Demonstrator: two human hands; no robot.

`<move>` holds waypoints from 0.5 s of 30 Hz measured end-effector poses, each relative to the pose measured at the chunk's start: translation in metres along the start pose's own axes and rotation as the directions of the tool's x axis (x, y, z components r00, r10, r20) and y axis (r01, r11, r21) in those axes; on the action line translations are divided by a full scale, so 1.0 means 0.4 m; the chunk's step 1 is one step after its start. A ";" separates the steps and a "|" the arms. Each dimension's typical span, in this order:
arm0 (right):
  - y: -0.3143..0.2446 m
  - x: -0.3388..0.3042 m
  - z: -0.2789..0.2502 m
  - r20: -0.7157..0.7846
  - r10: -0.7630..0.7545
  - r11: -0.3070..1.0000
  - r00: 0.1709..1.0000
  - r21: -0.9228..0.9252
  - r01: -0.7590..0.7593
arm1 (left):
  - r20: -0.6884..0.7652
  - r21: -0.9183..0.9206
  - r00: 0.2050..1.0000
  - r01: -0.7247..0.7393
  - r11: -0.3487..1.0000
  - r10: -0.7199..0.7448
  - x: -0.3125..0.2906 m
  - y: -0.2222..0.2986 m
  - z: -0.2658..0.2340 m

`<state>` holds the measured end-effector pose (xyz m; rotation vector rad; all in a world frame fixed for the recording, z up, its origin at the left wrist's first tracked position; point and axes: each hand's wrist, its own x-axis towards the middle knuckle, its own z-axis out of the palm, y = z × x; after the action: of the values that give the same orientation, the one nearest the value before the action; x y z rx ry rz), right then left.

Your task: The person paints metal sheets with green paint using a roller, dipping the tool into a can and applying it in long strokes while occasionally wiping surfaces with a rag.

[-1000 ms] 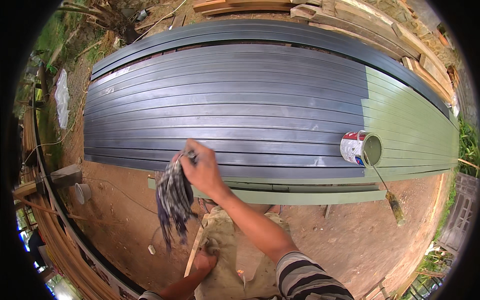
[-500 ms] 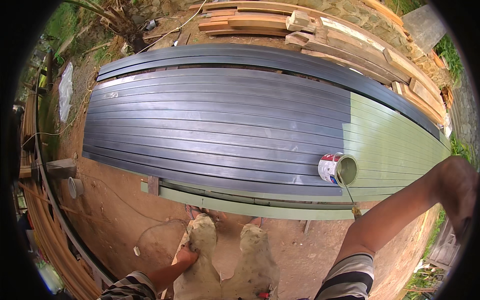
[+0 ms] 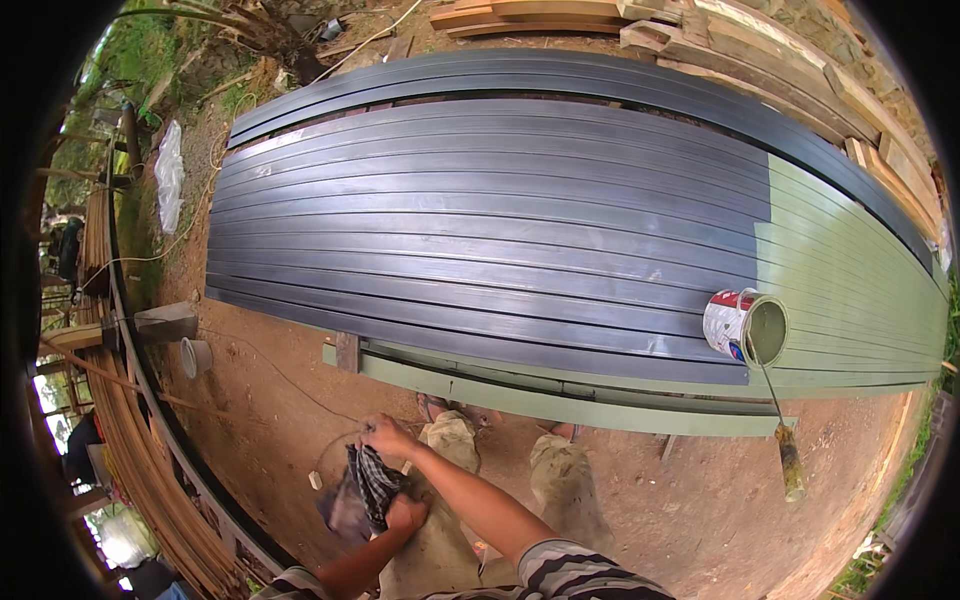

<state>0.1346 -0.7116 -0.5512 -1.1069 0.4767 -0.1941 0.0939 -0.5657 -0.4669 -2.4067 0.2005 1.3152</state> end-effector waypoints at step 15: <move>-1.197 -0.385 -0.494 0.071 -0.797 -0.326 -0.600 -0.887 0.328 | 0.001 0.328 0.984 -0.171 0.929 0.181 0.229 -0.267 -0.126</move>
<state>-0.0527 -1.0254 -0.1531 -1.6850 0.2345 -2.6594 0.2161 -0.4830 -0.4904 -2.1640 0.6071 1.2104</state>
